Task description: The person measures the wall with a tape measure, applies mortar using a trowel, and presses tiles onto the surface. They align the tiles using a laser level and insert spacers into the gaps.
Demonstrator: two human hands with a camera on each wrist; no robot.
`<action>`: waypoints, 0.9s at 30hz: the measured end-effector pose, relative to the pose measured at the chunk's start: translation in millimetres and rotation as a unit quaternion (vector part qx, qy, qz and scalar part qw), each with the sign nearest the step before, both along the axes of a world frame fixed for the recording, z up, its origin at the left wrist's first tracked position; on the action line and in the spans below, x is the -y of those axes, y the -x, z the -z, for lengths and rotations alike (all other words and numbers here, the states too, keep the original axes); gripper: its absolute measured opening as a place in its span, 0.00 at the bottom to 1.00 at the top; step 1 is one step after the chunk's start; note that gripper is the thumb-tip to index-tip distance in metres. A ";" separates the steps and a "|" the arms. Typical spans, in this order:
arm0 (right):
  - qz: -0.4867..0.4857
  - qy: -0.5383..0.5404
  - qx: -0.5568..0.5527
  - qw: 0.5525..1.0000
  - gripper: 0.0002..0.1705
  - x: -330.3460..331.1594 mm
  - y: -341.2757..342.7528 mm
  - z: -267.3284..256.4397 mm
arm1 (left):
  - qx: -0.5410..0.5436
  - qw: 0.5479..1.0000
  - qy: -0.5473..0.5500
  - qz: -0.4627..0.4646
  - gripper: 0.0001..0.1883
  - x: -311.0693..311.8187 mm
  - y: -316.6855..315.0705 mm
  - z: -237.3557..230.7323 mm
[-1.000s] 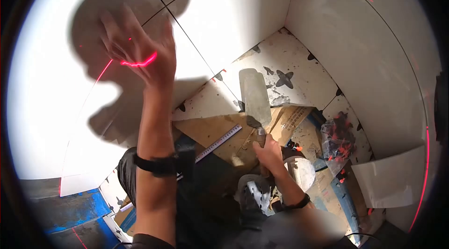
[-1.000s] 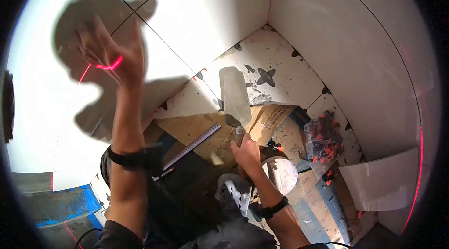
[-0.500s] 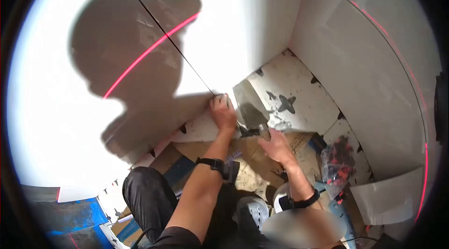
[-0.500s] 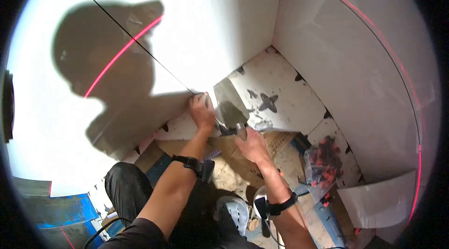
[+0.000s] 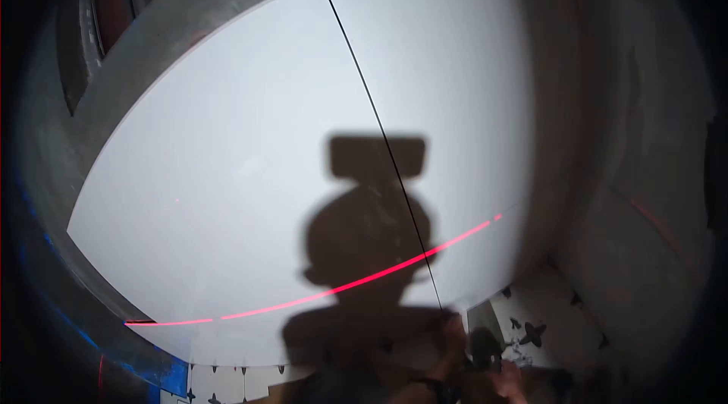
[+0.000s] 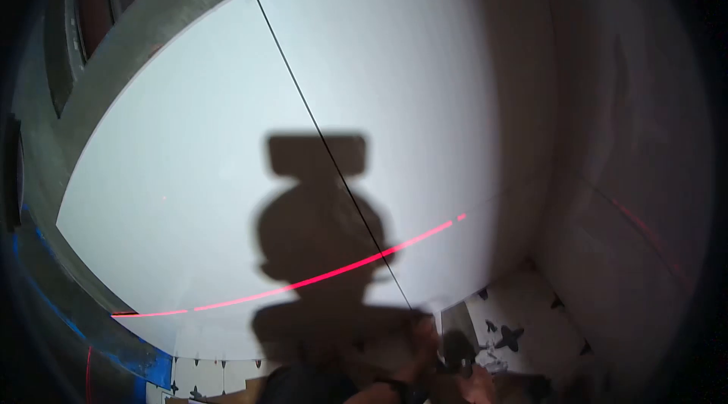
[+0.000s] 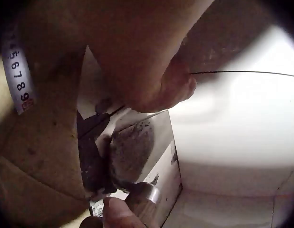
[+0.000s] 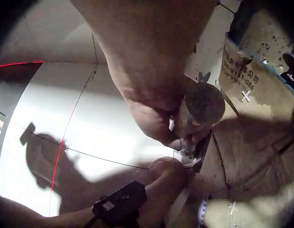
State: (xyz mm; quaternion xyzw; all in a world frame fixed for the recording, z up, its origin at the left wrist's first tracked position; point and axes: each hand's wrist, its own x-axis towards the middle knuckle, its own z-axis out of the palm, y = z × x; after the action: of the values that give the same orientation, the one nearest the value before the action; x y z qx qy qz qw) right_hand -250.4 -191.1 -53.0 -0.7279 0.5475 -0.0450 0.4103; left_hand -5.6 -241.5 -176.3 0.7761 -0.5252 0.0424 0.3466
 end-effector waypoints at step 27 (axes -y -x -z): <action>0.069 -0.162 0.131 0.976 0.32 1.5 -7.4 -62.4 | -0.306 0.927 0.211 -0.044 0.13 11.7 -3.4 26.9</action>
State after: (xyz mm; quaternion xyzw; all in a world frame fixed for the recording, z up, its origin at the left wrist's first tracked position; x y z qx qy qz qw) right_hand -243.0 -192.6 9.5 -0.6003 0.5381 -0.0787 0.5865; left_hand -2.2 -253.2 -203.3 0.6827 -0.3375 -0.0717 0.6441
